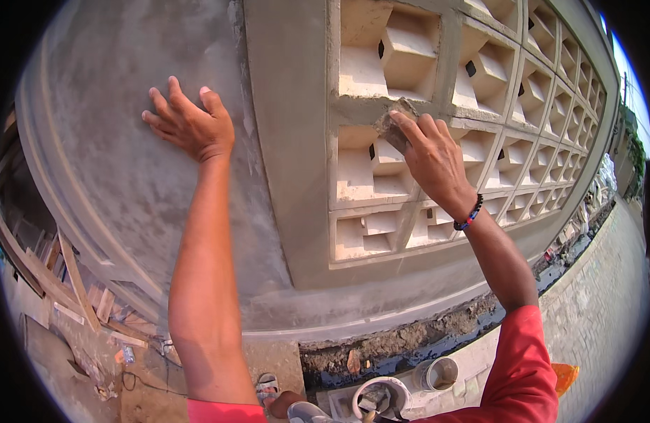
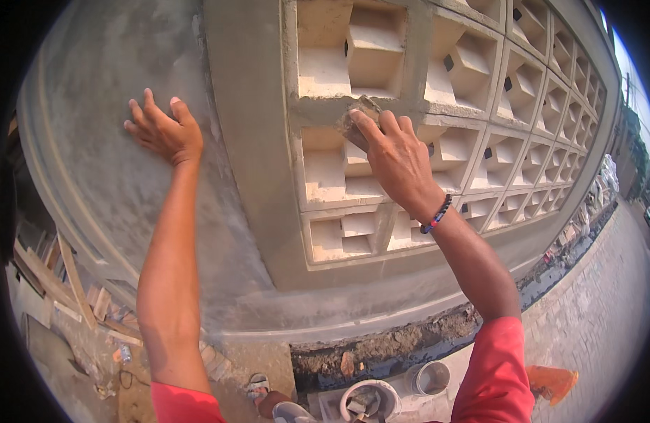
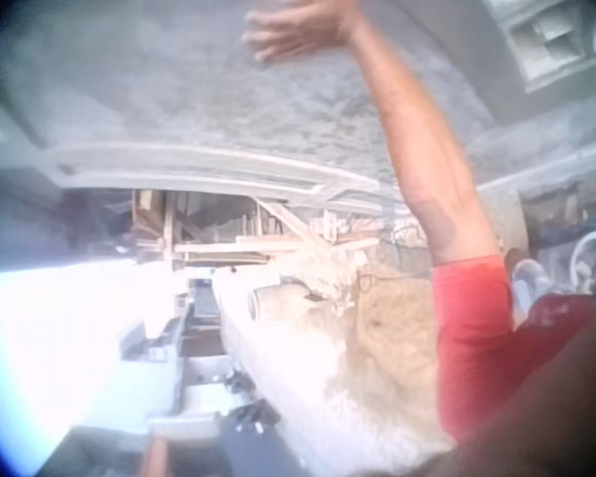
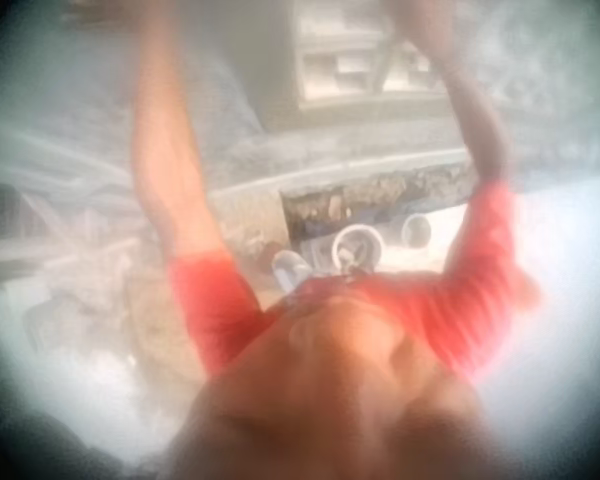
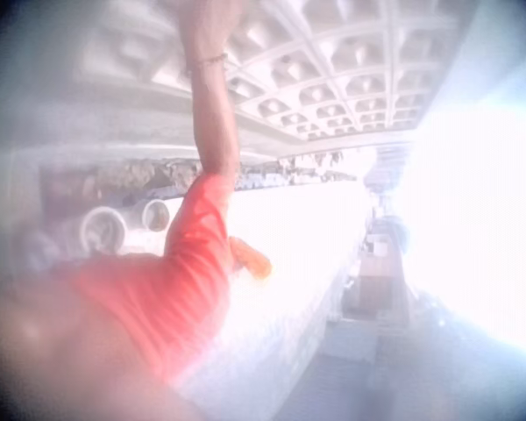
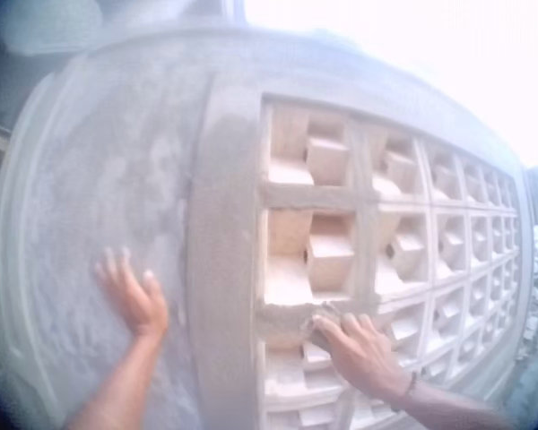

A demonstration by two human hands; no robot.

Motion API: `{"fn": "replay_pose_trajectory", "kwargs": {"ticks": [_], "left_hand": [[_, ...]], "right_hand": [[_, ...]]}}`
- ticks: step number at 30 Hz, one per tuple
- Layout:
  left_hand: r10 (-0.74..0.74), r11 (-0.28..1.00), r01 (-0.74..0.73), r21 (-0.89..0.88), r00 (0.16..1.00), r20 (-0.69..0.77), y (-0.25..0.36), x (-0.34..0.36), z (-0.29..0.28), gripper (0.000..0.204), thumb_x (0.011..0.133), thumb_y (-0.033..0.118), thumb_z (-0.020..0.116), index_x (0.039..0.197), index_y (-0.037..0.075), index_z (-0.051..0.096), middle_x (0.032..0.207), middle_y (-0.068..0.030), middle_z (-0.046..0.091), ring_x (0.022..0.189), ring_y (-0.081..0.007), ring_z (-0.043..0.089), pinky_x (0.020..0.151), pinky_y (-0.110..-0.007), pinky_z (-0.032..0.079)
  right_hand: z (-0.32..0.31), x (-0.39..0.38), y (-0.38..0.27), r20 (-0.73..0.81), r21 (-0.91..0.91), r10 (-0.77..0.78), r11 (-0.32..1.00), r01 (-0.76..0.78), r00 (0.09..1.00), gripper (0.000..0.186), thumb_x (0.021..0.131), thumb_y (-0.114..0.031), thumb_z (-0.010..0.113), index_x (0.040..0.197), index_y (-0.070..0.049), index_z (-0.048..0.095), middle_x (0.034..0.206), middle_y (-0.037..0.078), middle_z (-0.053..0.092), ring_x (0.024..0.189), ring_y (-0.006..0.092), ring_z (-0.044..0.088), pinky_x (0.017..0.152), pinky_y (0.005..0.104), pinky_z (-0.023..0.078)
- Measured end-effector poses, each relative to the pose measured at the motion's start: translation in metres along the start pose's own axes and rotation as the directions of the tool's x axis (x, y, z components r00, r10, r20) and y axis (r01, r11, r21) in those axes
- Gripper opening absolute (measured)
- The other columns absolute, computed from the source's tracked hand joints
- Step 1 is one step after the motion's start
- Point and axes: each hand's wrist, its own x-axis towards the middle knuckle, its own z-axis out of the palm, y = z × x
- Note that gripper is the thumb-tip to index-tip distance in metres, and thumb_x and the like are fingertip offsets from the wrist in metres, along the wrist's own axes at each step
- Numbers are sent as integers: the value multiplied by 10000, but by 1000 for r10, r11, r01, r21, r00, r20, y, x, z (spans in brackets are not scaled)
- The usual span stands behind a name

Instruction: The person applies plaster to a decorative lattice wall using a trowel. They repeatedly scoop plaster from a bucket and smooth it into the wall's recessed sections, working methodically across the surface.

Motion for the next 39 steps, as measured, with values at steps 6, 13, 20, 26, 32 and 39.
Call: {"fn": "replay_pose_trajectory", "kwargs": {"ticks": [6,13,20,26,32,39], "left_hand": [[4,1000,-5,28,1000,30,-4,1,-2,613,940,433,503,1476,155,395,1580,-192,271,1434,-548,161,1141,-628,164],[-17,999,16,30,999,33,0,0,-3,611,945,439,490,1480,165,386,1586,-188,256,1437,-548,151,1143,-623,167],[-1,999,0,34,1000,18,-3,3,-5,589,946,427,493,1469,175,398,1573,-176,275,1426,-555,164,1139,-620,187],[9,999,-9,34,1000,8,5,-1,-3,588,923,395,533,1447,161,404,1544,-187,289,1388,-588,188,1127,-642,197],[-5,999,5,46,1000,6,0,1,-5,583,928,400,531,1448,161,420,1557,-176,285,1400,-574,183,1137,-633,198],[-5,1000,6,30,1000,-25,1,0,-2,589,914,392,559,1446,170,441,1557,-158,302,1413,-555,183,1134,-631,216]], "right_hand": [[-1,11,37,180,-171,-189,961,219,965,544,838,-30,635,1346,-181,508,1007,72,516,906,237,561,609,326,579],[-30,-15,70,224,-201,-95,969,142,970,571,841,-9,629,1370,-180,500,1025,62,527,930,241,557,667,330,589],[0,39,20,123,-149,-312,933,328,942,518,818,-6,636,1300,-162,531,1018,61,530,937,240,564,706,328,584],[-33,4,103,241,-262,-167,937,230,956,538,806,7,632,1312,-158,551,998,69,525,918,249,561,712,353,576],[-38,14,51,198,-183,-244,942,281,949,545,804,1,633,1313,-175,553,987,71,525,911,249,561,703,356,573],[-6,40,30,168,-185,-320,919,349,932,547,807,-1,628,1314,-193,557,979,67,523,915,254,554,699,353,572]]}}
